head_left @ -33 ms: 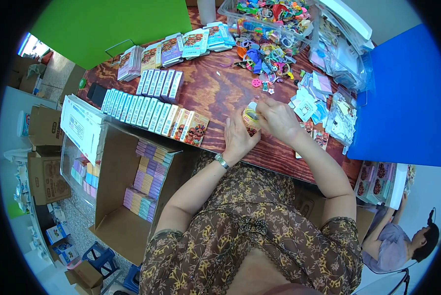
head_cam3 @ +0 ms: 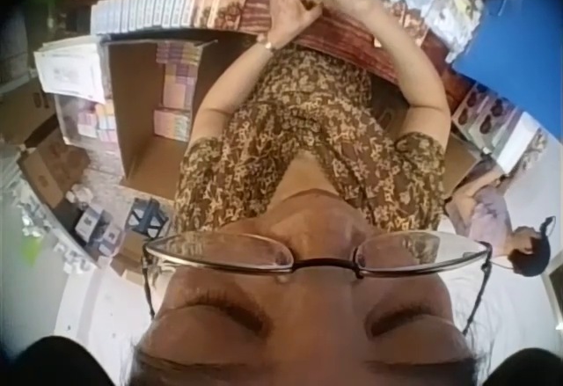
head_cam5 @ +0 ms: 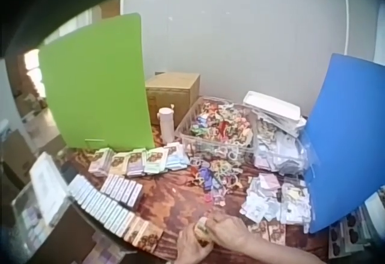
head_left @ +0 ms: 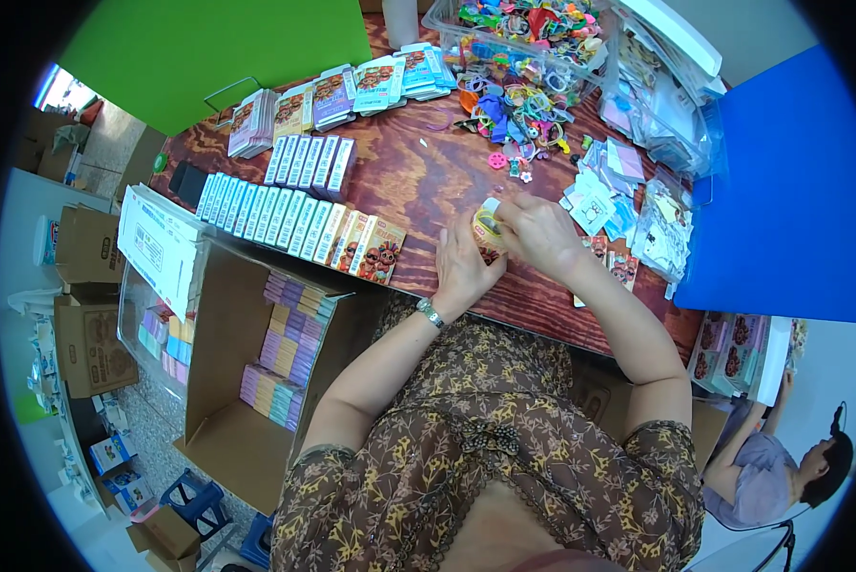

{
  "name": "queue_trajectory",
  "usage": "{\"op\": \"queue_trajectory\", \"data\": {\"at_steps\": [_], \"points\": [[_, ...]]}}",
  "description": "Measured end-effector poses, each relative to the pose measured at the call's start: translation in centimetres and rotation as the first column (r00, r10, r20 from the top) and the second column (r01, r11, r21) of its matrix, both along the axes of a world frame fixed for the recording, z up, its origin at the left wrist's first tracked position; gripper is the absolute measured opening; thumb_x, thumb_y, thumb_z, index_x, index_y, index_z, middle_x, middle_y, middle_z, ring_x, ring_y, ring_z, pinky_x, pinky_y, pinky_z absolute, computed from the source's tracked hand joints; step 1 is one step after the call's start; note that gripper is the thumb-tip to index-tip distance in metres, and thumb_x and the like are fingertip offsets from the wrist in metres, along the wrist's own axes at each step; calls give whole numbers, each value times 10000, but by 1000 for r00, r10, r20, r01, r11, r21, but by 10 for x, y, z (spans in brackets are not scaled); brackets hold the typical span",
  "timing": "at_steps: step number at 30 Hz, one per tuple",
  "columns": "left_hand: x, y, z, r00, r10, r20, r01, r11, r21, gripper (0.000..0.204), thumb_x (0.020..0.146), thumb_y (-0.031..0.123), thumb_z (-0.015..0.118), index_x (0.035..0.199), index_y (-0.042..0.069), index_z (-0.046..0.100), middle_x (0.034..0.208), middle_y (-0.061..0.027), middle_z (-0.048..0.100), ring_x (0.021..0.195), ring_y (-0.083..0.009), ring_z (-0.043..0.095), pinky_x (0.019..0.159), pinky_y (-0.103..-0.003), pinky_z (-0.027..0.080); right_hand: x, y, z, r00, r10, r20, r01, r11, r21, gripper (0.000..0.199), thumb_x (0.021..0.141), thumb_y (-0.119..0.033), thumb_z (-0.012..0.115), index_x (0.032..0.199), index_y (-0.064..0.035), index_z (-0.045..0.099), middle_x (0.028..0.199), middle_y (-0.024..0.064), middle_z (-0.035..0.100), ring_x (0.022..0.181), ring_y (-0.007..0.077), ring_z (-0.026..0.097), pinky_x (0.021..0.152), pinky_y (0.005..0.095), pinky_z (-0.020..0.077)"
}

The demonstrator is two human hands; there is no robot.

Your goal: Packaging and sorting small toy items into paper sleeves and boxes at a factory workbench.

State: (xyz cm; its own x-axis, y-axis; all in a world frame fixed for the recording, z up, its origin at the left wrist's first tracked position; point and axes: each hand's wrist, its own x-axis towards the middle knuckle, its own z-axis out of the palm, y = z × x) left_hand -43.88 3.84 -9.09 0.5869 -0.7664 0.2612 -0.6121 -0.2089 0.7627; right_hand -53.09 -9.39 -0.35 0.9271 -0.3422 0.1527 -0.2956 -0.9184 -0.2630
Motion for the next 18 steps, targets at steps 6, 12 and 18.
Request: {"op": "queue_trajectory", "data": {"at_steps": [6, 12, 18], "points": [[-1, -5, 4, 997, -60, 52, 62, 997, -41, 795, 695, 163, 824, 1366, -10, 436, 1202, -217, 558, 1096, -405, 537, 950, -480, 450, -12, -2, 7, 985, 36, 169, -44, 998, 48, 299, 840, -200, 732, 1122, -116, 682, 958, 96, 675, 849, 333, 691, 671, 425, 572], [6, -5, 11, 990, -132, 49, 137, 980, -143, 728, 724, 164, 815, 1358, 17, 488, 1160, -210, 577, 1084, -401, 538, 894, -483, 440, -21, -4, -5, 905, 148, 398, -130, 989, -71, 173, 867, -209, 704, 1026, -141, 686, 1016, 98, 682, 916, 280, 702, 713, 395, 588], [12, -4, -14, 990, -138, -25, 133, 980, -149, 871, 736, 195, 856, 1459, -3, 412, 1236, -208, 563, 1141, -375, 540, 976, -471, 447, -103, -78, -14, 877, -307, 369, 318, 948, 34, 178, 873, -124, 721, 1050, -116, 731, 952, 88, 723, 787, 273, 712, 696, 377, 572]]}}
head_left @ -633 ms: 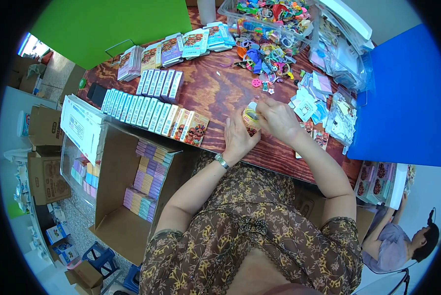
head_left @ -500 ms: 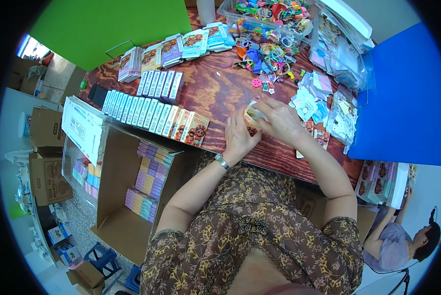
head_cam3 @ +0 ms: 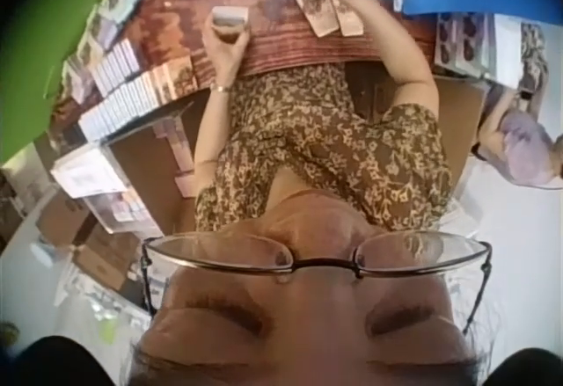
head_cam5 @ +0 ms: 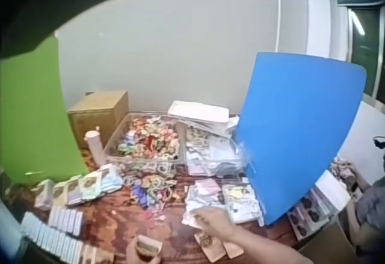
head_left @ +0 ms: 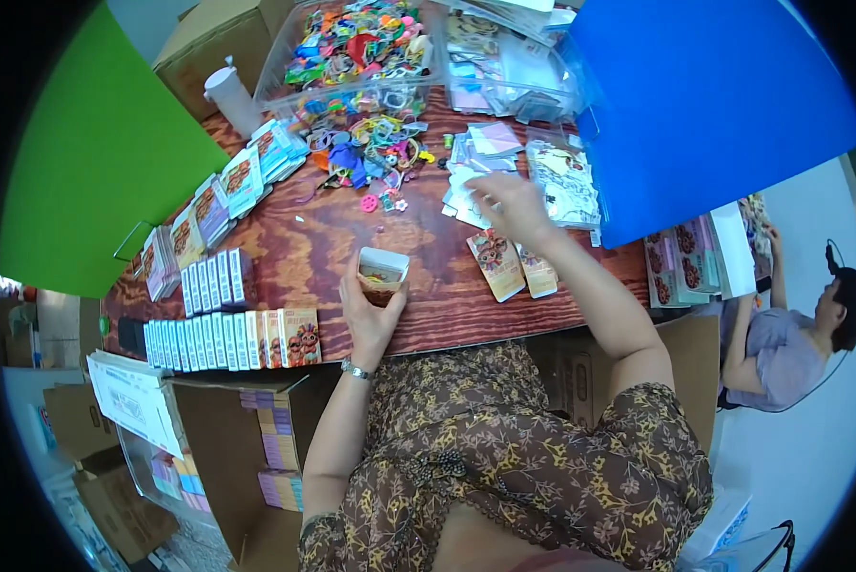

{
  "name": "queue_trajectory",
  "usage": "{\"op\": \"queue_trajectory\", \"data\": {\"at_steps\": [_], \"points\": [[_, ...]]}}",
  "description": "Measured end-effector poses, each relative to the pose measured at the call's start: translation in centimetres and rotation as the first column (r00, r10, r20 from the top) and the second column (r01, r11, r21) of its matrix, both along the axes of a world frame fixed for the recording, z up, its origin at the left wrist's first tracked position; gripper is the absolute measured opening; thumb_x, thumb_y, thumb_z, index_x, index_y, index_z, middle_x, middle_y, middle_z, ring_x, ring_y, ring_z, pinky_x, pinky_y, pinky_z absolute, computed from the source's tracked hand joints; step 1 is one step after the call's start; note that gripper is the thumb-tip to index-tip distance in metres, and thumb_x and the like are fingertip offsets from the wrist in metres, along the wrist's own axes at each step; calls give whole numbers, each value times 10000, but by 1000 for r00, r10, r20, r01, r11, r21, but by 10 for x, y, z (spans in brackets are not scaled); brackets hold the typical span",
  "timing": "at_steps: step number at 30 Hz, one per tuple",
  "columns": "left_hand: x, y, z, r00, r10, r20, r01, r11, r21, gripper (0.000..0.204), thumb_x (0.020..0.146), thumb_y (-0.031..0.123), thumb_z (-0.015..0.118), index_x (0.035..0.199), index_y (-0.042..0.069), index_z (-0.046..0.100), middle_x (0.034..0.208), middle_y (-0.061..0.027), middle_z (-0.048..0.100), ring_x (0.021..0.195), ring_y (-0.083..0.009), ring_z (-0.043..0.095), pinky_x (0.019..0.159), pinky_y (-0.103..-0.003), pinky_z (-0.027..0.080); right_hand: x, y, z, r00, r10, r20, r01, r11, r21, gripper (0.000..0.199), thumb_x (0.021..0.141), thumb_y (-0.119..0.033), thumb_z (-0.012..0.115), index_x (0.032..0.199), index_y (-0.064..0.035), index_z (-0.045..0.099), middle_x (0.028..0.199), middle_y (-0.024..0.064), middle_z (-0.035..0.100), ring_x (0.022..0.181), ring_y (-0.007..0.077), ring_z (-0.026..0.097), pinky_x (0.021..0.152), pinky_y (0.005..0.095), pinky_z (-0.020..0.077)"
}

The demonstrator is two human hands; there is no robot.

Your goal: Packaging and sorting small toy items into paper sleeves and boxes at a factory workbench.

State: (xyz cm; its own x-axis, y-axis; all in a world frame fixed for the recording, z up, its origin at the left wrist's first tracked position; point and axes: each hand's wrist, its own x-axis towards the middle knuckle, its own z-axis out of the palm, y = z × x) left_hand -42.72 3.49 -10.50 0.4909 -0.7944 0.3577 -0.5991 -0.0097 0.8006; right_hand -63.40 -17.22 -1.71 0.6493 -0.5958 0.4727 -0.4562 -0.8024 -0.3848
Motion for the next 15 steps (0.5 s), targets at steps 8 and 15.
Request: {"op": "queue_trajectory", "data": {"at_steps": [8, 15], "points": [[-4, -1, -18, 994, 8, -111, -11, 1000, -22, 881, 794, 161, 857, 1477, -24, 332, 1308, -187, 534, 1183, -272, 552, 1012, -393, 451, -135, -126, -60, 740, -650, -171, 665, 746, 39, 201, 896, -200, 687, 1052, -81, 731, 976, 153, 748, 884, 328, 732, 758, 435, 574], [-1, 3, -24, 998, -2, -68, 1, 1000, -13, 905, 801, 157, 844, 1500, -9, 294, 1301, -183, 534, 1173, -268, 554, 999, -395, 458, -112, -129, -80, 649, -698, -302, 744, 666, 60, 377, 811, -357, 810, 1053, -90, 699, 1038, 161, 716, 981, 344, 690, 856, 457, 544]]}}
